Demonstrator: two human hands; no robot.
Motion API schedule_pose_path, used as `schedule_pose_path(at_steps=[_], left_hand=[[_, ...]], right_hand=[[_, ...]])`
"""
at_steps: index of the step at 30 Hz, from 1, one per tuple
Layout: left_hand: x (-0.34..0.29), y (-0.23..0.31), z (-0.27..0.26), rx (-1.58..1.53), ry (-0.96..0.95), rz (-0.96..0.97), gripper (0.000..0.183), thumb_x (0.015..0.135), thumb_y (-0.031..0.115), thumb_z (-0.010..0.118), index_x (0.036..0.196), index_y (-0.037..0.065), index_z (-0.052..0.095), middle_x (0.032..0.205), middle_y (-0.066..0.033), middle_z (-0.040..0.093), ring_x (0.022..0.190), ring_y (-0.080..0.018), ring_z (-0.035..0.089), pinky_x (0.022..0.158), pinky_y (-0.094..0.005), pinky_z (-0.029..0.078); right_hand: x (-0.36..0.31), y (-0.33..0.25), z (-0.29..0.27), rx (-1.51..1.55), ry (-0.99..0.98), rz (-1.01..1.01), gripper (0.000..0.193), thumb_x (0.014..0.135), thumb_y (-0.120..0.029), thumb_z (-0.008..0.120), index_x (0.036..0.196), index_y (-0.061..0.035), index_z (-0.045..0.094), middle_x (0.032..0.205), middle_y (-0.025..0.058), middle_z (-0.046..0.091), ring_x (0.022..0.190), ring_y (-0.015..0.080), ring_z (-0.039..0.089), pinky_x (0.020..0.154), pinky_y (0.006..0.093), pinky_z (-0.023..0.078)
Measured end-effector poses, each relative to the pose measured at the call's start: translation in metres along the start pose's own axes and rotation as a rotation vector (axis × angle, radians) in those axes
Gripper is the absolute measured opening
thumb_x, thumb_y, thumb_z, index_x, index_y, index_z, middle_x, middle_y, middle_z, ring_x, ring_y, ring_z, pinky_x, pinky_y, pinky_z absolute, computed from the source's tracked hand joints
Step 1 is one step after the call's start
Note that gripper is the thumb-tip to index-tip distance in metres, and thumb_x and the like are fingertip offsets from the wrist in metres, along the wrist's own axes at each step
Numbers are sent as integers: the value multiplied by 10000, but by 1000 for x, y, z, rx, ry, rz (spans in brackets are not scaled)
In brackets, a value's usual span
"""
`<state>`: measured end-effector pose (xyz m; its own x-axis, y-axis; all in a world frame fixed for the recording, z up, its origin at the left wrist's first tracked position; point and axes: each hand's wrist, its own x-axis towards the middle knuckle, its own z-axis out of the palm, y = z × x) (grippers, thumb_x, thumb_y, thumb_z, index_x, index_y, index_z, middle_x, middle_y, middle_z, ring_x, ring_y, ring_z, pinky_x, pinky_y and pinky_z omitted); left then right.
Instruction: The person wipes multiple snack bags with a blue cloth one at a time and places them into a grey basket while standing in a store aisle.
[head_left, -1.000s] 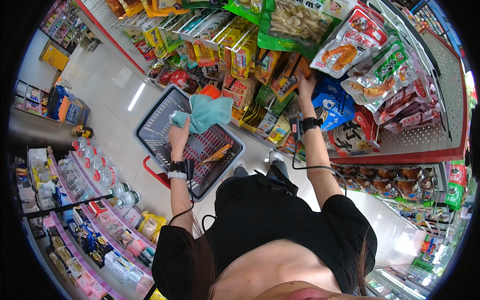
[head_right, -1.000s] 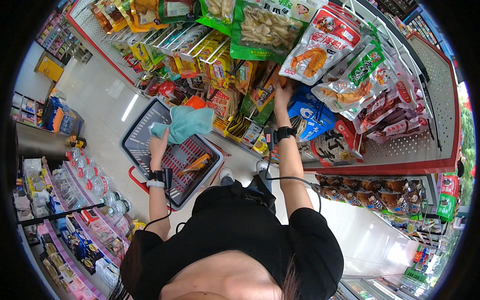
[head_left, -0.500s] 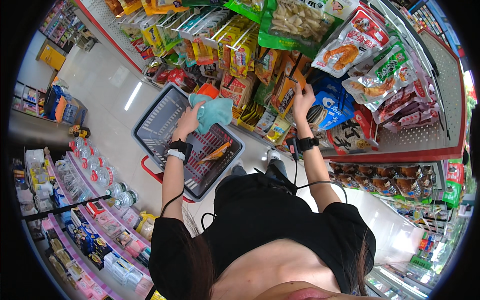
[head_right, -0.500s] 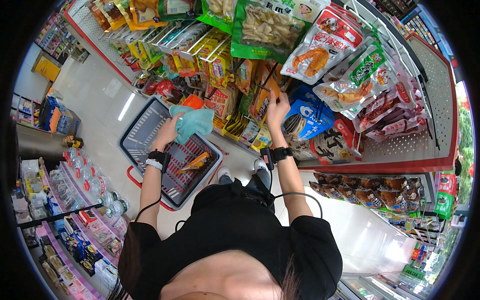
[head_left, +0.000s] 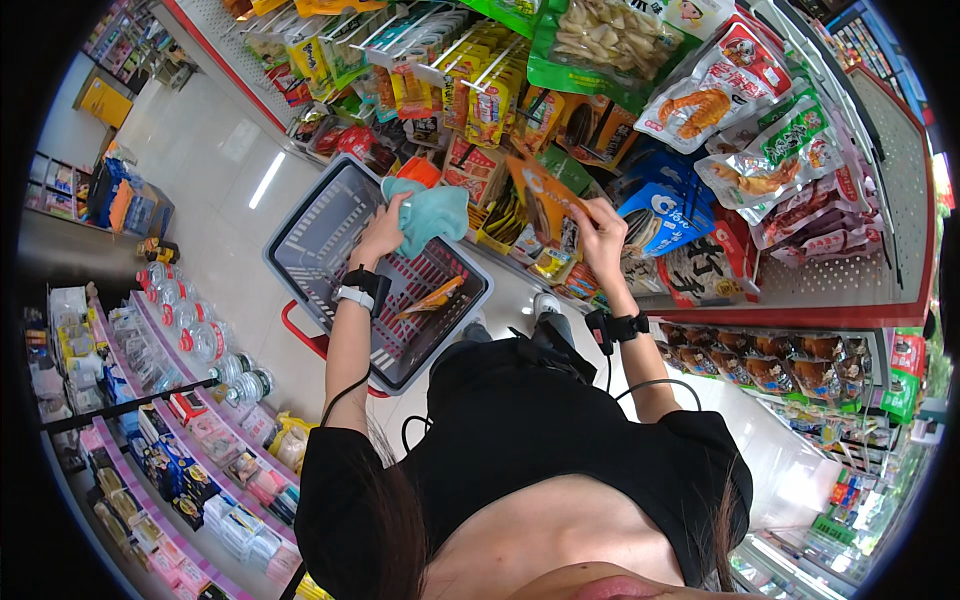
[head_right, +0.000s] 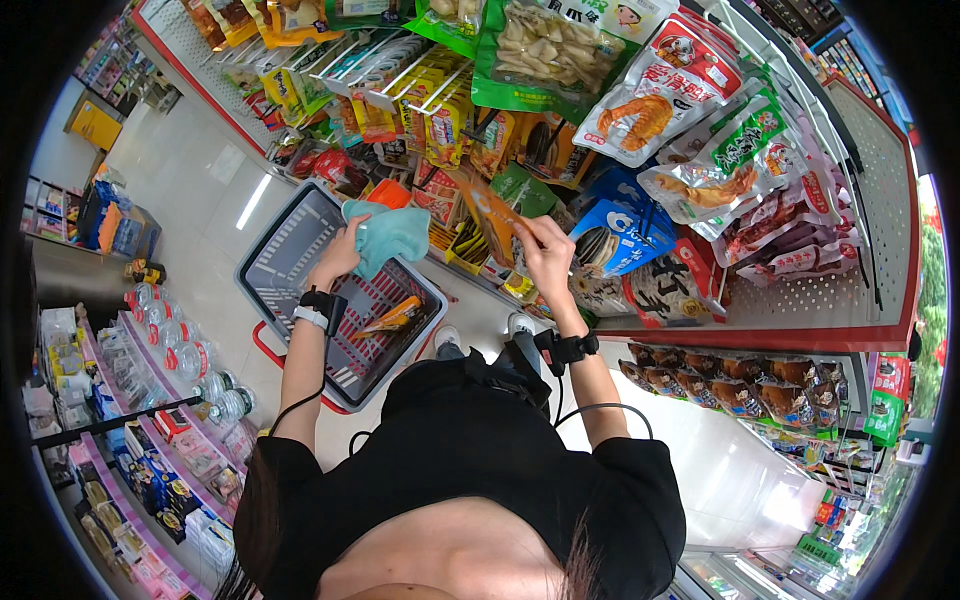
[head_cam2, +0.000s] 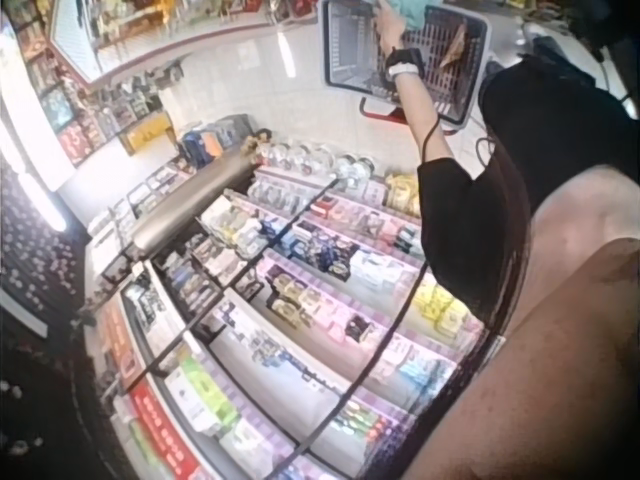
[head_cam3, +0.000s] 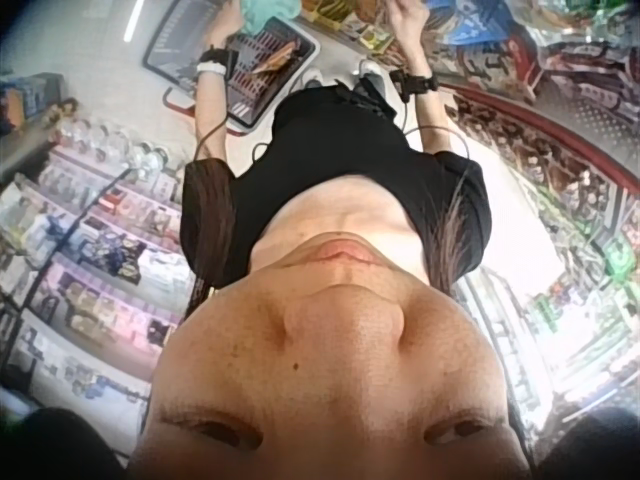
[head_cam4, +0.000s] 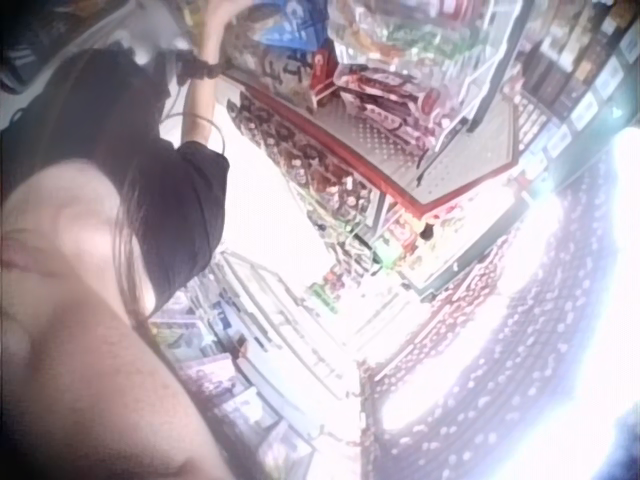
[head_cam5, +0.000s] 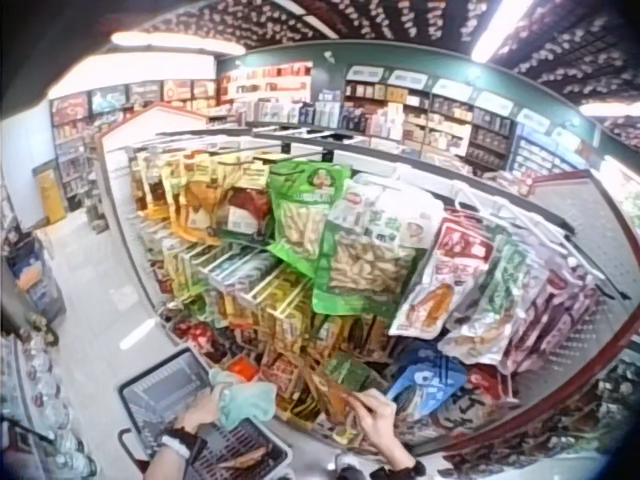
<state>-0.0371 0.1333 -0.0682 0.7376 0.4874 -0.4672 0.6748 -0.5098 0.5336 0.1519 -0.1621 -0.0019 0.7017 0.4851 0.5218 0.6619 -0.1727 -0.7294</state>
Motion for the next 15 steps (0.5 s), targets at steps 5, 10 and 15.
schedule_pose_path(at_steps=[5, 10, 15], left_hand=[[4, -8, 2, -64, -20, 38, 773, 705, -123, 417, 1330, 304, 256, 1300, -267, 319, 1200, -488, 305, 906, -522, 352], [19, -36, 10, -136, -26, 190, 666, 792, -33, 464, 1358, 215, 216, 1346, -246, 287, 1216, -454, 302, 962, -479, 326], [17, -38, 7, -637, -160, 170, 583, 829, 157, 590, 1320, 58, 292, 1367, -148, 321, 1267, -214, 296, 1028, -359, 277]], right_hand=[[6, -28, 4, 90, -165, -54, 142, 741, 13, 615, 874, 4, 665, 694, 83, 585, 588, 181, 558, 538, 256, 436], [21, -72, 21, 432, -300, -84, 109, 765, -27, 638, 852, 35, 655, 682, 71, 571, 581, 121, 531, 503, 240, 400], [17, -62, 53, 726, -455, 437, 200, 821, -170, 648, 753, 18, 633, 583, -9, 525, 466, 32, 436, 409, 197, 319]])
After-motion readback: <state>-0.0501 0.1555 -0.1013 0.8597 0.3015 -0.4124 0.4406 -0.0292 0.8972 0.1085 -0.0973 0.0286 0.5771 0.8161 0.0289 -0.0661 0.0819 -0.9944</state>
